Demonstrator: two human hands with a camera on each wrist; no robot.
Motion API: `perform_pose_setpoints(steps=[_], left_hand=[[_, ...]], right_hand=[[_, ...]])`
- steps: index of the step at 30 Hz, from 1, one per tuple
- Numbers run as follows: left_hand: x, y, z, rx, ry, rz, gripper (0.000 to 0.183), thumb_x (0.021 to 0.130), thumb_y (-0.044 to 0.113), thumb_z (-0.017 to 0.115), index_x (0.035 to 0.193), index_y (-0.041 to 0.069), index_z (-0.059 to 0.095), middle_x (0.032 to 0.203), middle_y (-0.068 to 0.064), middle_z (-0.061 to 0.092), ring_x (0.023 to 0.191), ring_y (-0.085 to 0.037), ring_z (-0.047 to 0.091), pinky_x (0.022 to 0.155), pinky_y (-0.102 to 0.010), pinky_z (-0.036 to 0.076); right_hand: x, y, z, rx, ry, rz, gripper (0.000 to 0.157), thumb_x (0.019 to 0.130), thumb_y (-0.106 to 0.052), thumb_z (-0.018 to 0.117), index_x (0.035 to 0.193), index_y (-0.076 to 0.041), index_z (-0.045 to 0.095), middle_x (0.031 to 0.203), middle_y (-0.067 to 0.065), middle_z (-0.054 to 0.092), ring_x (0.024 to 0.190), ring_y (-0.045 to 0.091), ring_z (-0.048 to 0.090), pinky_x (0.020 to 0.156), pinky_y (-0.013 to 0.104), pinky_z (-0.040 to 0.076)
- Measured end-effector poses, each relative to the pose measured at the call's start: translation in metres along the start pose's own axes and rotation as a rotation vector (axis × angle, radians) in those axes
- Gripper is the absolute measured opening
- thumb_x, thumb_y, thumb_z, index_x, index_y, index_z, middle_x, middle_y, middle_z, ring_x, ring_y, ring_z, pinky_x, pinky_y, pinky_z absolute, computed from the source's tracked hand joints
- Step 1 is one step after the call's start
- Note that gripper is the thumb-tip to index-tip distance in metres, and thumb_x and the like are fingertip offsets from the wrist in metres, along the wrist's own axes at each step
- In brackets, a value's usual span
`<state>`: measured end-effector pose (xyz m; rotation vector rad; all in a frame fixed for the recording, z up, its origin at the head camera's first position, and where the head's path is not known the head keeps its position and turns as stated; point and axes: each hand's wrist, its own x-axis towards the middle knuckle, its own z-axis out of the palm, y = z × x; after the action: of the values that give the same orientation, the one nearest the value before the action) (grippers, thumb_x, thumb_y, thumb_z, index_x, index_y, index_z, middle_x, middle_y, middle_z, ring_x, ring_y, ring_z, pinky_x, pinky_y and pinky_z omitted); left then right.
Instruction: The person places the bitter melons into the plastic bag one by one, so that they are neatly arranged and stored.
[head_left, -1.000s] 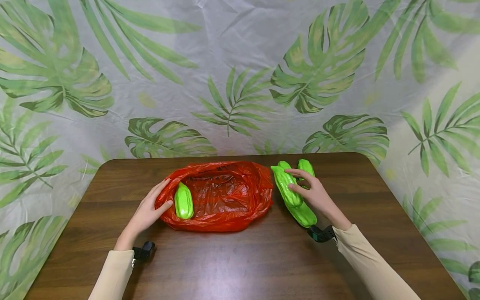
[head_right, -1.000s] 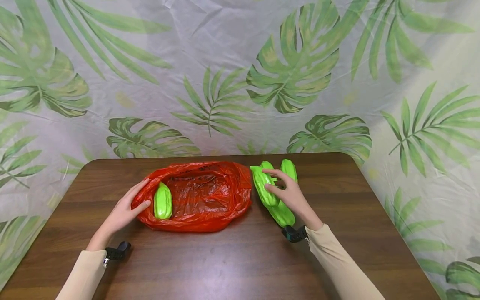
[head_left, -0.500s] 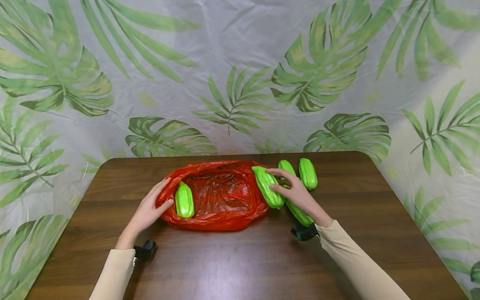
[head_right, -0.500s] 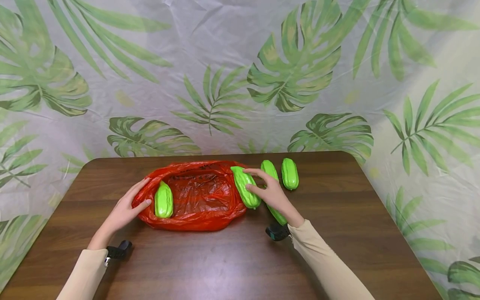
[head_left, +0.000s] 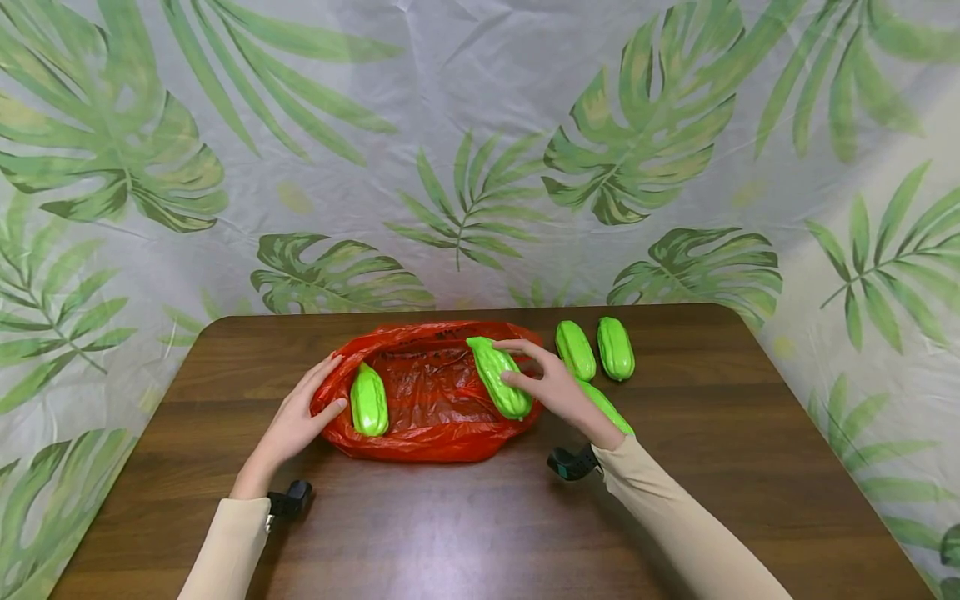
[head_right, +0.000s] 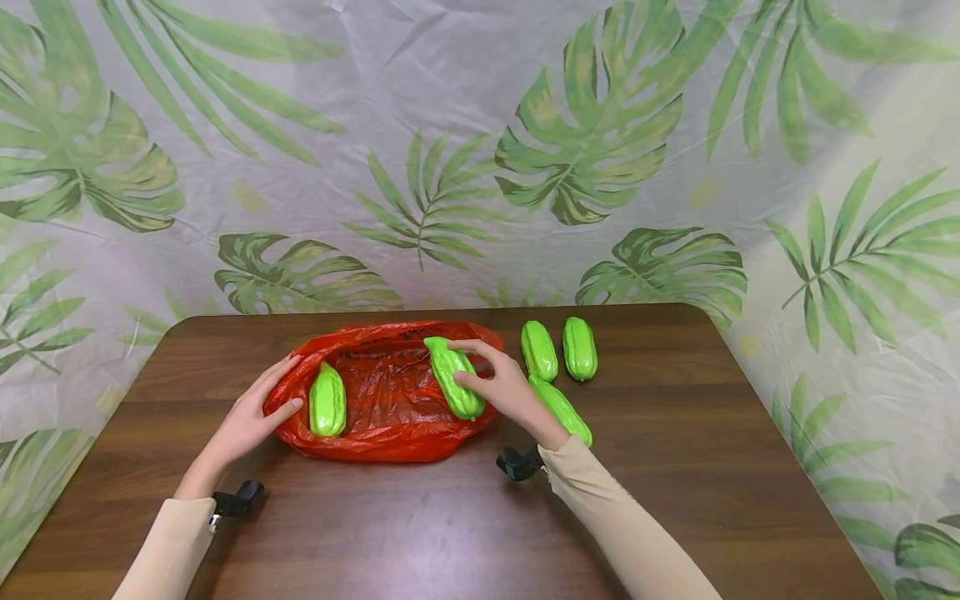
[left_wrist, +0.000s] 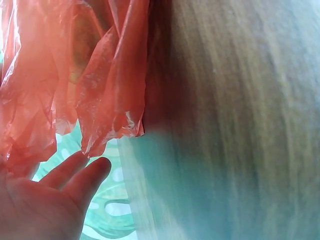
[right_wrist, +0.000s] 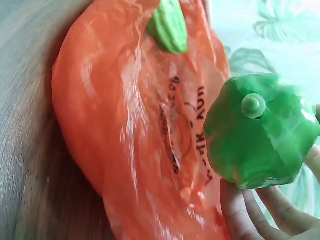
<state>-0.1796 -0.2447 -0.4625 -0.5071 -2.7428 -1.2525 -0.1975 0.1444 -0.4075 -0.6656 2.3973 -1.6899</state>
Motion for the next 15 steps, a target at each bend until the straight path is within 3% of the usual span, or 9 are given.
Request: perform_pose_setpoints(steps=[8,15], left_hand=[[0.000,0.003,0.000,-0.003,0.004,0.003,0.065,0.091,0.016,0.065,0.148,0.006,0.035,0.151,-0.021,0.027,0.134,-0.044,0.028,0.102,-0.064,0.027],[-0.001,0.006,-0.001,-0.013,-0.009,-0.017,0.065,0.092,0.017,0.064,0.148,0.007,0.034,0.151,-0.020,0.027,0.135,-0.045,0.026,0.101,-0.065,0.026]], right_hand=[[0.011,0.008,0.014,-0.028,0.000,-0.008,0.041,0.094,-0.017,0.062,0.134,-0.010,0.055,0.135,0.012,0.052,0.113,0.031,0.052,0.087,0.045,0.045],[0.018,0.009,0.028,-0.038,-0.012,0.013,0.043,0.094,-0.020,0.063,0.135,-0.010,0.054,0.137,0.010,0.051,0.122,0.028,0.047,0.094,0.046,0.042]])
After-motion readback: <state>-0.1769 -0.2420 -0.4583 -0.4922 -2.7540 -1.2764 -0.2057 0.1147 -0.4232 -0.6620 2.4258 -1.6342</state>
